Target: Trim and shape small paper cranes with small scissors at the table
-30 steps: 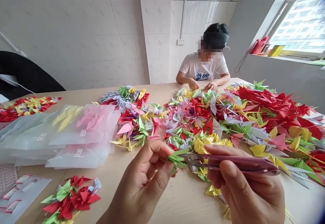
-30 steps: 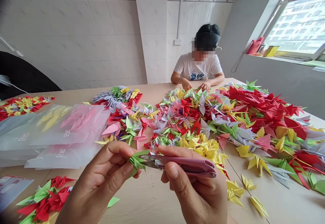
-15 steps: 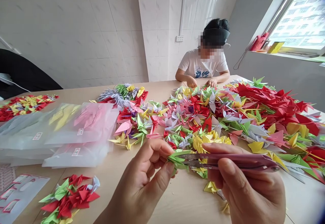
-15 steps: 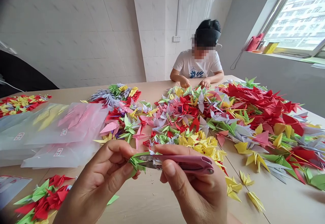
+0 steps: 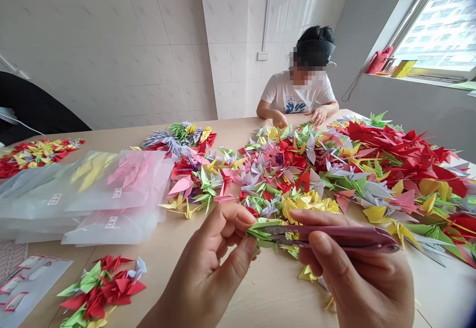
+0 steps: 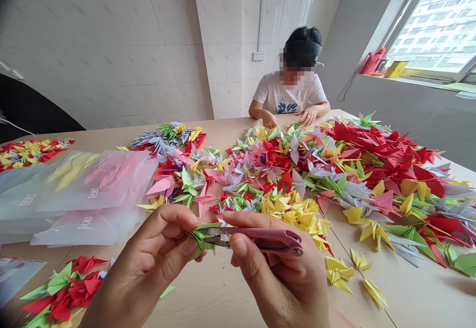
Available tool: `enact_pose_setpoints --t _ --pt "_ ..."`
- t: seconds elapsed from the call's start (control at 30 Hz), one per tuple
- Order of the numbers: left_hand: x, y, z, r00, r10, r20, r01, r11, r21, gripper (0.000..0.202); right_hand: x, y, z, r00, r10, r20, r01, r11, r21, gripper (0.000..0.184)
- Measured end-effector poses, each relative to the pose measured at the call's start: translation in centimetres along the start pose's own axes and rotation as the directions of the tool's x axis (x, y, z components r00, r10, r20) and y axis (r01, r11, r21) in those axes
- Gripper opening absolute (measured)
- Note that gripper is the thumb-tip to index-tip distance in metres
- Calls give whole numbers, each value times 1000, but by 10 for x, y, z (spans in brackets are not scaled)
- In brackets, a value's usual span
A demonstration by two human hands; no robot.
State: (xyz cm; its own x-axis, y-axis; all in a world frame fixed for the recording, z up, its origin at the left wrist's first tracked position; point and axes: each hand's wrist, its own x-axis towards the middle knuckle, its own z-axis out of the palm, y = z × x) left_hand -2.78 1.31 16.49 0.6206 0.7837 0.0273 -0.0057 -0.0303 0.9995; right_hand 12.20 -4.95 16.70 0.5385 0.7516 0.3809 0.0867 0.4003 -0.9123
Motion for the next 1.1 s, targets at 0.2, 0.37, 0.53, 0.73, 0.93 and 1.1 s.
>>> enact_pose_setpoints --t 0.2,0.37,0.53,0.73,0.93,1.1 --pt "1 4 -3 997 12 79 -5 997 -79 7 15 12 -6 946 269 180 -305 925 224 14" --pt "1 1 -3 995 43 88 -27 984 -178 9 23 18 -3 876 380 296 -471 803 364 20" --pt "4 0 -4 998 43 43 -34 983 -181 7 25 23 -2 869 373 325 -490 745 454 20" --pt "4 -1 -4 999 38 14 -35 983 -183 6 24 21 -5 919 296 262 -393 760 518 20" --pt "4 -6 -6 987 118 -109 -141 962 -233 8 14 6 -12 948 199 248 -293 849 439 24" --pt "7 -6 -8 976 125 -177 -168 953 -252 8 4 -2 -8 905 112 410 -256 914 314 59"
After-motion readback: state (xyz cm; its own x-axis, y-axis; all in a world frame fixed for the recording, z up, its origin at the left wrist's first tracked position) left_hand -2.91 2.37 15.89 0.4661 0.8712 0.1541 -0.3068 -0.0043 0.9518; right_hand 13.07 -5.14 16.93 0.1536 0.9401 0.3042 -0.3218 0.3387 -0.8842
